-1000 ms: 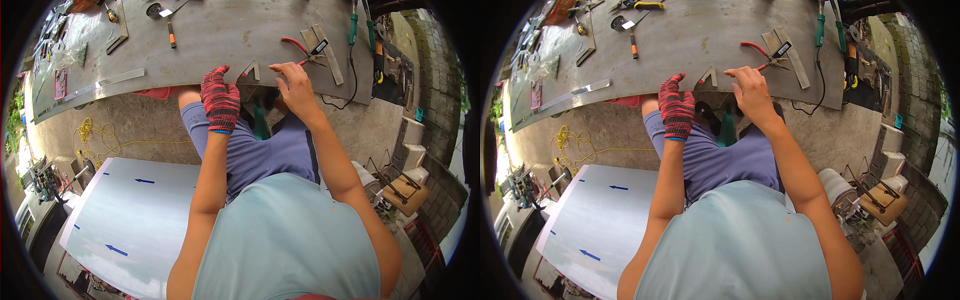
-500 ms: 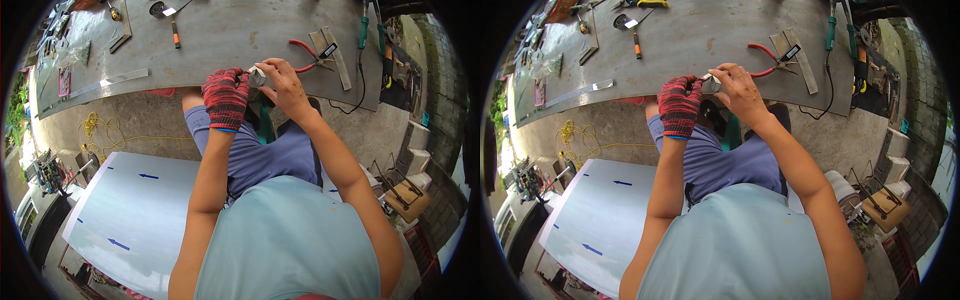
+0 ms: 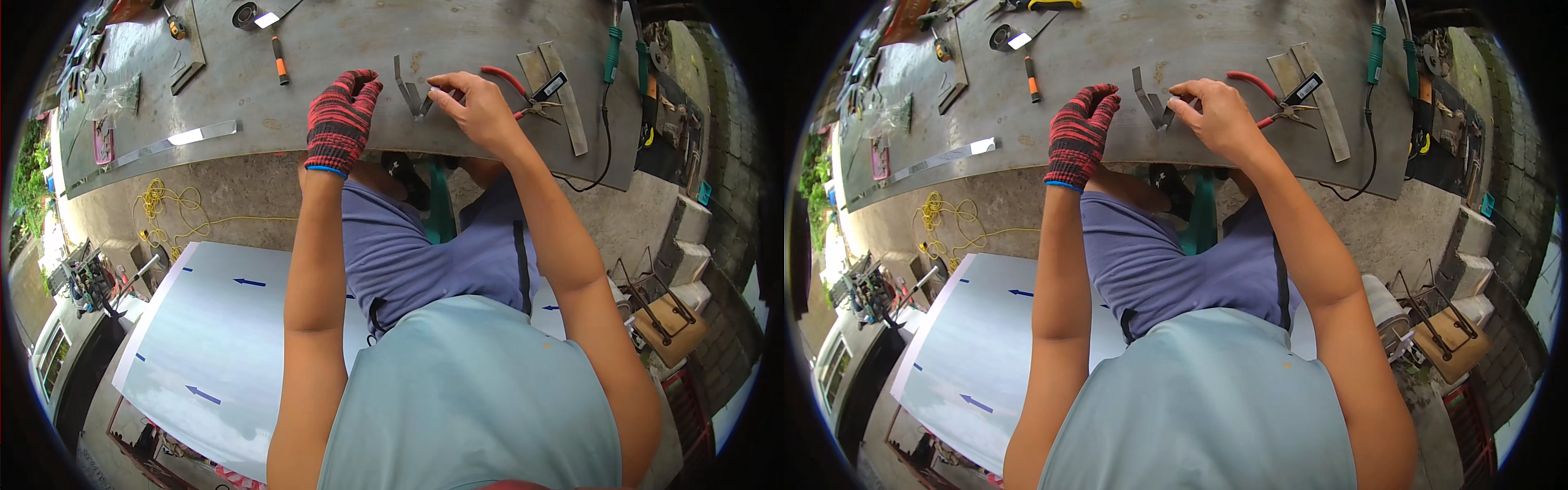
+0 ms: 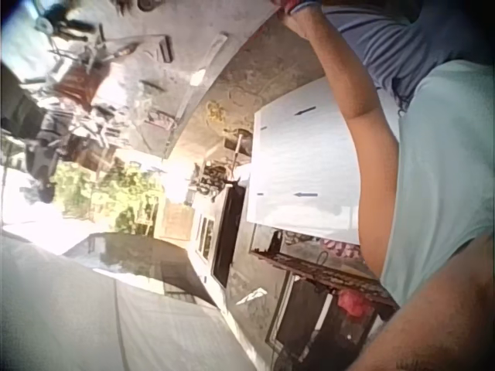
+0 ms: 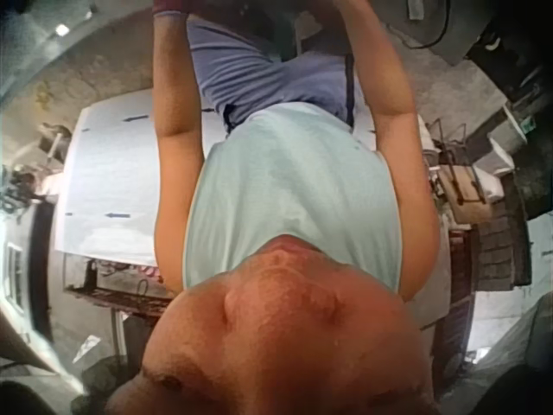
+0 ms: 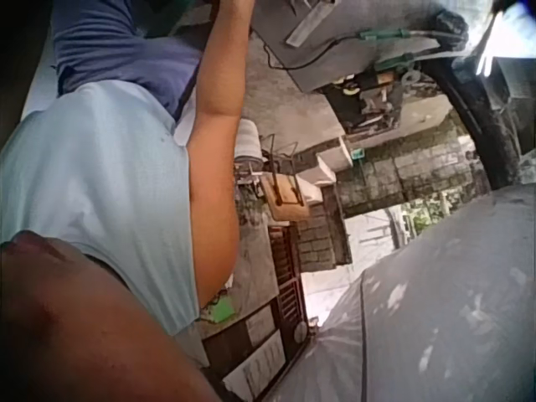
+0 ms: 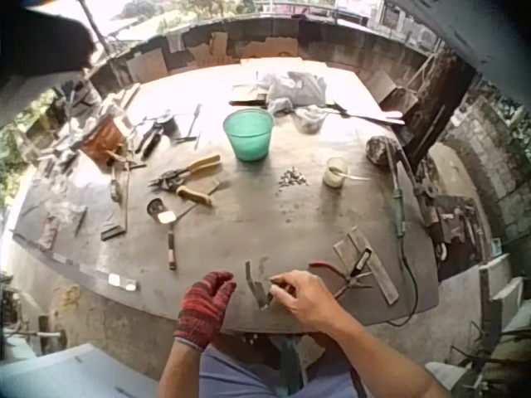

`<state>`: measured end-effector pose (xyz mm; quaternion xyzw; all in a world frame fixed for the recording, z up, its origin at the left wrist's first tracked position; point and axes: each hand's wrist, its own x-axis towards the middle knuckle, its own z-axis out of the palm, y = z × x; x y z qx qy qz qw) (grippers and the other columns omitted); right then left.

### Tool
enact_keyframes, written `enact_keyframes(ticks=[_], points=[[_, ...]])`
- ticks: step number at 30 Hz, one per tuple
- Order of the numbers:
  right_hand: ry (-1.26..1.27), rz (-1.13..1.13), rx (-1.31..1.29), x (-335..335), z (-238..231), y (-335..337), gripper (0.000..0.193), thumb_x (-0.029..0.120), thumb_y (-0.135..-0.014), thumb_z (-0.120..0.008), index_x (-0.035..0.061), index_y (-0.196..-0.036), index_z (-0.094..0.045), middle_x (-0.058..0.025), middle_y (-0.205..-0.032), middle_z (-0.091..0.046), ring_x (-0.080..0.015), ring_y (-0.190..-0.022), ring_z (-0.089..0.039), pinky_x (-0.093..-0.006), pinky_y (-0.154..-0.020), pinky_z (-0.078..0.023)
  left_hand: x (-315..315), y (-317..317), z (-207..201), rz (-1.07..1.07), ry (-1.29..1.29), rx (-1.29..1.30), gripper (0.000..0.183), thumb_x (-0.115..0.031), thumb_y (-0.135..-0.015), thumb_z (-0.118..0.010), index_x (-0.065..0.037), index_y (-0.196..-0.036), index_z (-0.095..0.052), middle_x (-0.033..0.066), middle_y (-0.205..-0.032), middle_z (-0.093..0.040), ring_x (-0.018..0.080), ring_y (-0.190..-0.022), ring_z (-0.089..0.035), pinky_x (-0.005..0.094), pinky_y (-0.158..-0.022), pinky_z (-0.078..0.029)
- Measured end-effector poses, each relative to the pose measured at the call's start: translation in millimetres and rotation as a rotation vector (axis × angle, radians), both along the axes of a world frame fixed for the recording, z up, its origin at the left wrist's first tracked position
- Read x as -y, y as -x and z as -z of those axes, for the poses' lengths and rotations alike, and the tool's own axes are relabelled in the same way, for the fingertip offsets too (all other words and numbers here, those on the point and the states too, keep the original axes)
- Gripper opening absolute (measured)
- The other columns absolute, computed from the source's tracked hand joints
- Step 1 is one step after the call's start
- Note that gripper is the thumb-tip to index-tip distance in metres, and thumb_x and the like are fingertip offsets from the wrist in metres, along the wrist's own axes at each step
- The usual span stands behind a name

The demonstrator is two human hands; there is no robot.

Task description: Soldering a metal component at a workbench.

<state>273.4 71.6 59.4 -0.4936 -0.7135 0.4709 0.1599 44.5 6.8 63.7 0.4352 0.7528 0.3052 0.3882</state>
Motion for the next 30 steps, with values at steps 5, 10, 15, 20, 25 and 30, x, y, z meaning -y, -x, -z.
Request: enact_keyframes(ticks=[5,10,15,20,25,30], points=[[-0.108,-0.026,0.004,-1.4,3.7,-4.8,0.031,0.024,-0.094,-0.080,0.0058,-0.119,-0.078,-0.0112,-0.102,-0.070,-0.0251,-0.088,-0.066,-0.0387,-0.082,-0.054,24.0,-27.7,2.8,-0.016,0.083,0.028,0.033,-0.026,-0.097,-0.078,-0.007,-0.124,-0.076,0.0129,-0.109,-0.080,0.0212,-0.098,-0.076,0.0356,-0.091,-0.058],[-0.250,-0.059,-0.078,2.7,18.1,-13.6,0.024,0.019,-0.089,-0.083,0.0047,-0.108,-0.078,-0.0100,-0.099,-0.069,-0.0272,-0.087,-0.066,-0.0406,-0.079,-0.053,31.2,-53.4,14.2,0.046,0.028,-0.135,0.049,-0.026,-0.088,-0.086,-0.010,-0.132,-0.073,0.0123,-0.118,-0.075,0.0252,-0.105,-0.072,0.0404,-0.095,-0.057],[-0.259,-0.093,0.014,14.8,11.5,-13.8,0.021,0.012,-0.084,-0.086,0.0015,-0.098,-0.074,-0.0098,-0.092,-0.071,-0.0272,-0.090,-0.068,-0.0370,-0.080,-0.053,21.3,-47.7,20.0,0.189,-0.056,-0.289,0.058,-0.026,-0.078,-0.090,-0.011,-0.131,-0.074,0.0139,-0.116,-0.072,0.0337,-0.108,-0.066,0.0455,-0.097,-0.054],[-0.307,-0.058,-0.057,13.8,17.8,-12.2,0.027,0.017,-0.082,-0.088,0.0041,-0.100,-0.073,-0.0079,-0.092,-0.070,-0.0285,-0.088,-0.066,-0.0390,-0.083,-0.051,11.8,-40.1,31.4,0.259,-0.107,-0.338,0.058,-0.024,-0.074,-0.091,-0.013,-0.129,-0.075,0.0133,-0.112,-0.072,0.0355,-0.107,-0.065,0.0460,-0.095,-0.053],[-0.359,-0.023,-0.044,-1.4,4.5,-13.6,0.039,0.021,-0.080,-0.088,0.0102,-0.114,-0.072,-0.0059,-0.109,-0.068,-0.0294,-0.103,-0.062,-0.0406,-0.089,-0.049,14.5,-40.7,33.1,0.250,-0.166,-0.368,0.057,-0.024,-0.073,-0.092,-0.013,-0.127,-0.076,0.0124,-0.111,-0.073,0.0352,-0.106,-0.065,0.0458,-0.095,-0.053],[-0.566,-0.205,0.102,-29.3,15.9,-14.9,0.046,0.021,-0.080,-0.088,0.0200,-0.124,-0.073,-0.0003,-0.119,-0.066,-0.0259,-0.119,-0.057,-0.0433,-0.100,-0.044,12.7,-48.7,27.5,0.226,-0.149,-0.361,0.056,-0.026,-0.074,-0.092,-0.014,-0.126,-0.076,0.0125,-0.111,-0.073,0.0348,-0.107,-0.065,0.0463,-0.097,-0.053]])
